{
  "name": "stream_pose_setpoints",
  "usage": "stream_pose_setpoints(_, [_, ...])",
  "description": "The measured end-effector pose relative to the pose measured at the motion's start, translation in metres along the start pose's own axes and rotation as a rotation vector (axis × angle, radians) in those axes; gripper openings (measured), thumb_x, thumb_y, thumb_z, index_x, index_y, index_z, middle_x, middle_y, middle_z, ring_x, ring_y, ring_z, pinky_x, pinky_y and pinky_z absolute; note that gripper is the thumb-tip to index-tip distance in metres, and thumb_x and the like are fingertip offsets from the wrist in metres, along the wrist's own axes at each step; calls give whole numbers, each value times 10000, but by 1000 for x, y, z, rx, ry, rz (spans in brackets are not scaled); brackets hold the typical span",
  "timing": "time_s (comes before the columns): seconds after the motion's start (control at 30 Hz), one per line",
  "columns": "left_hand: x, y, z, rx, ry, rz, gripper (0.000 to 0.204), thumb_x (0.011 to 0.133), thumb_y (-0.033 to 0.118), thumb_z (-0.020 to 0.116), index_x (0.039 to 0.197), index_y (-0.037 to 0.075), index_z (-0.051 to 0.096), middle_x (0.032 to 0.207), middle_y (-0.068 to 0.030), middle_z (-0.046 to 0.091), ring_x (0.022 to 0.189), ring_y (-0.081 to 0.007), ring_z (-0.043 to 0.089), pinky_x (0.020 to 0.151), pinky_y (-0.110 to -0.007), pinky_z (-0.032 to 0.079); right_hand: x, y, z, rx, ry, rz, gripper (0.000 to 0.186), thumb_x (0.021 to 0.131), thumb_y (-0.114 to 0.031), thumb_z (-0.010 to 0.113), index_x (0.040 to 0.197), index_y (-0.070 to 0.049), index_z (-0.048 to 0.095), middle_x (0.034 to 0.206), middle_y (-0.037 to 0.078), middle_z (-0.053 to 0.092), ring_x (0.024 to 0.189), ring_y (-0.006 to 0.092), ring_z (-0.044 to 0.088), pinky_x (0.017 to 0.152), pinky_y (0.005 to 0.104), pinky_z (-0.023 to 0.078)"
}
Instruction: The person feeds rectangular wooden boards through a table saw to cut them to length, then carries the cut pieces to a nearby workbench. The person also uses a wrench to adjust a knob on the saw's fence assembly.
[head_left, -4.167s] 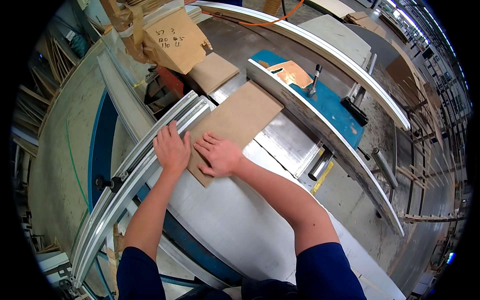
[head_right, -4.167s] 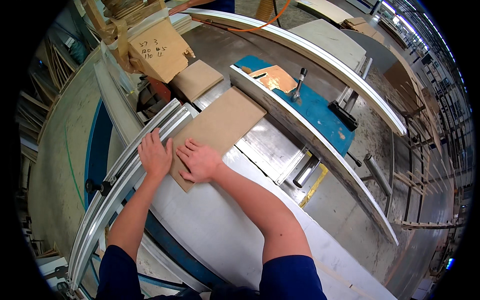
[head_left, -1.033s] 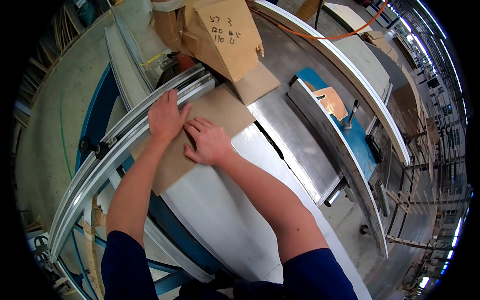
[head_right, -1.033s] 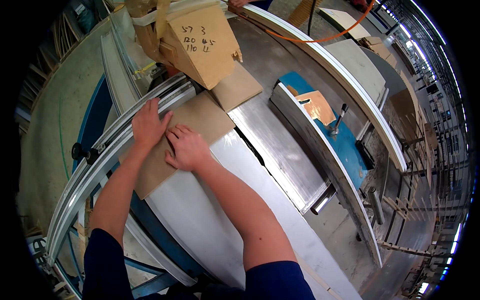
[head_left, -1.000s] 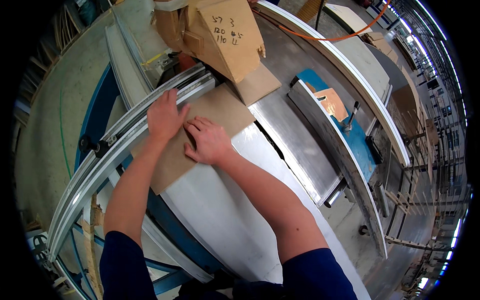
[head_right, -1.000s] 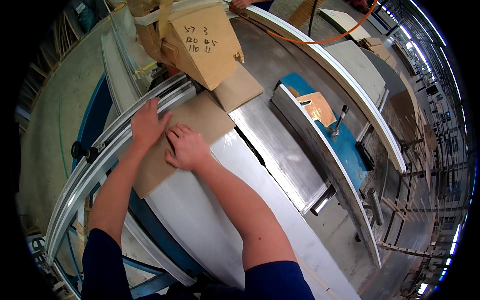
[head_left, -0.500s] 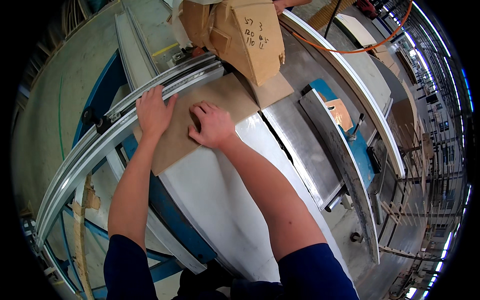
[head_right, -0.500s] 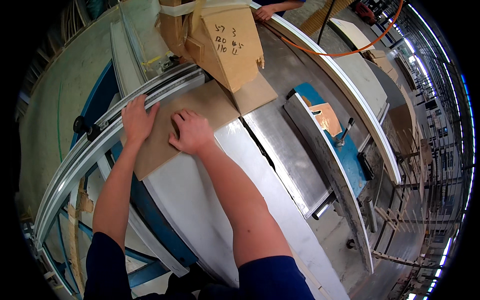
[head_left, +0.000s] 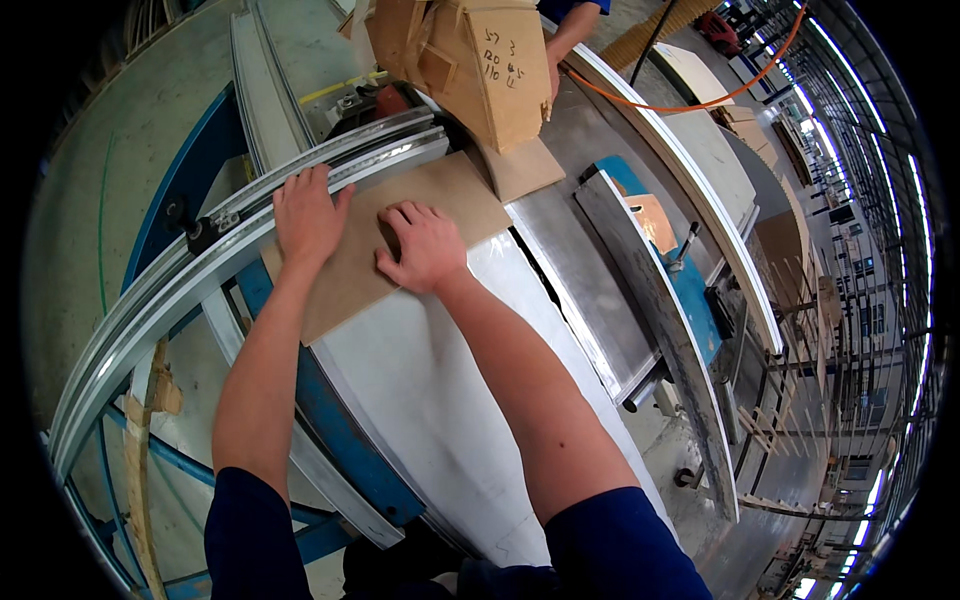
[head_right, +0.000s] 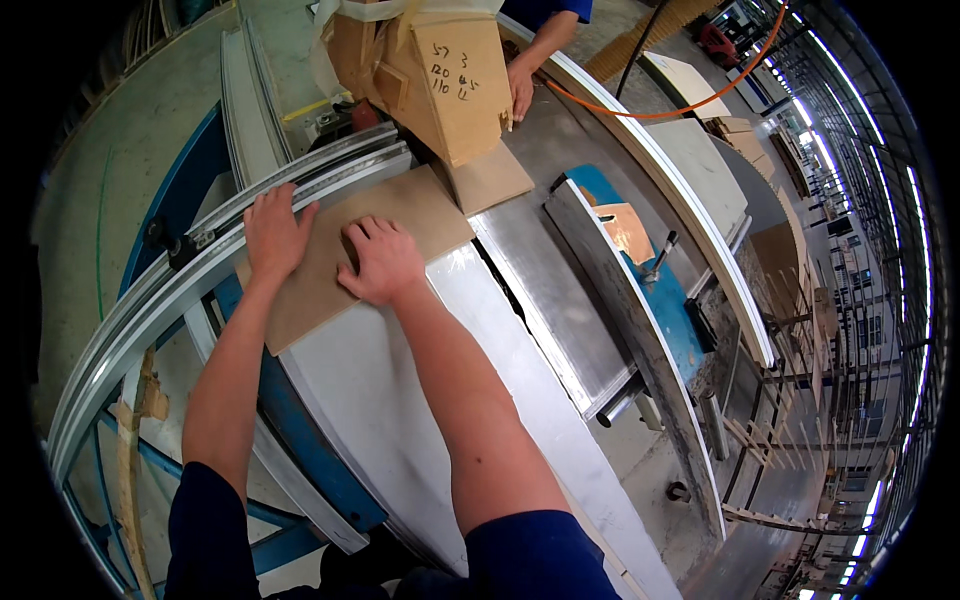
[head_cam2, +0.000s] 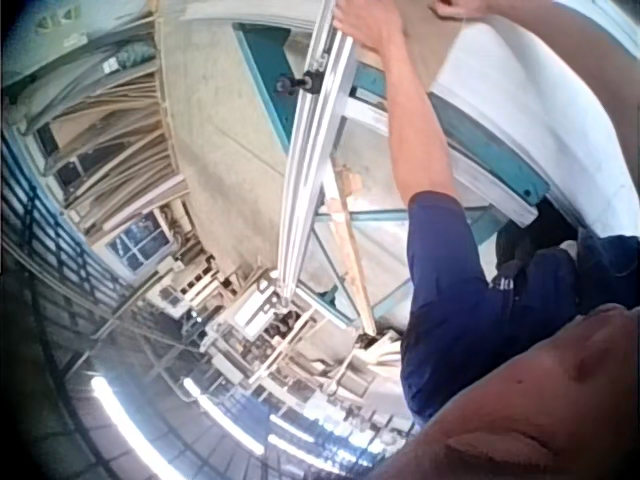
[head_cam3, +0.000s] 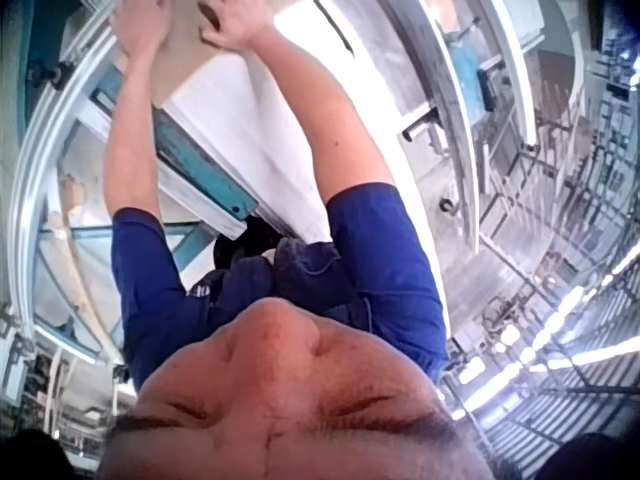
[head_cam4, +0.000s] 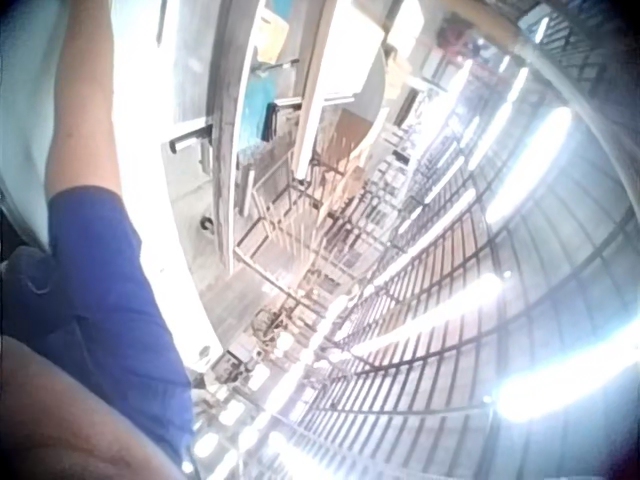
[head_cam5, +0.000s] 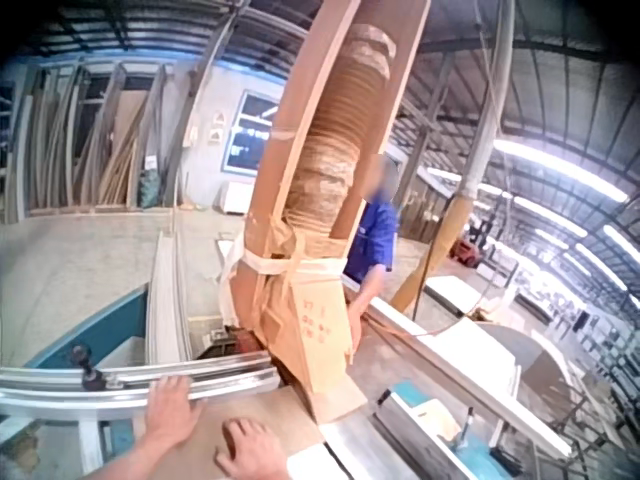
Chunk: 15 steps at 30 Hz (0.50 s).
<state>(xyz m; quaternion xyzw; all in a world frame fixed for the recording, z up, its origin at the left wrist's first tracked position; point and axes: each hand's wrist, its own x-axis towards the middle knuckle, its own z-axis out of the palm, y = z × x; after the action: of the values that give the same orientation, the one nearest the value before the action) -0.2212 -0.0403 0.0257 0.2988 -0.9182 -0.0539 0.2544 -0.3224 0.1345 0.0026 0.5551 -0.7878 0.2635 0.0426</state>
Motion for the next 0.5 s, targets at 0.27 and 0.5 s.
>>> stream_pose_setpoints(0.27, [-47,32,-25,-36,8,41,399,898,294,702,1188,30,629,1091,-132,651,1083,-317,572,939,-428,409,-53,-15,-27,49,-32,25,503,788,-384,658,1185,-79,604,1168,116,616,1155,296,581,995,412,452])
stream_pose_setpoints(0.5, [-107,62,-73,-229,-56,174,557,838,231,752,1326,25,579,1406,-177,520,1347,-367,442,1172,-518,283,-97,-18,-49,48,-18,23,497,797,-357,657,1213,-90,604,1192,103,615,1140,289,594,958,405,474])
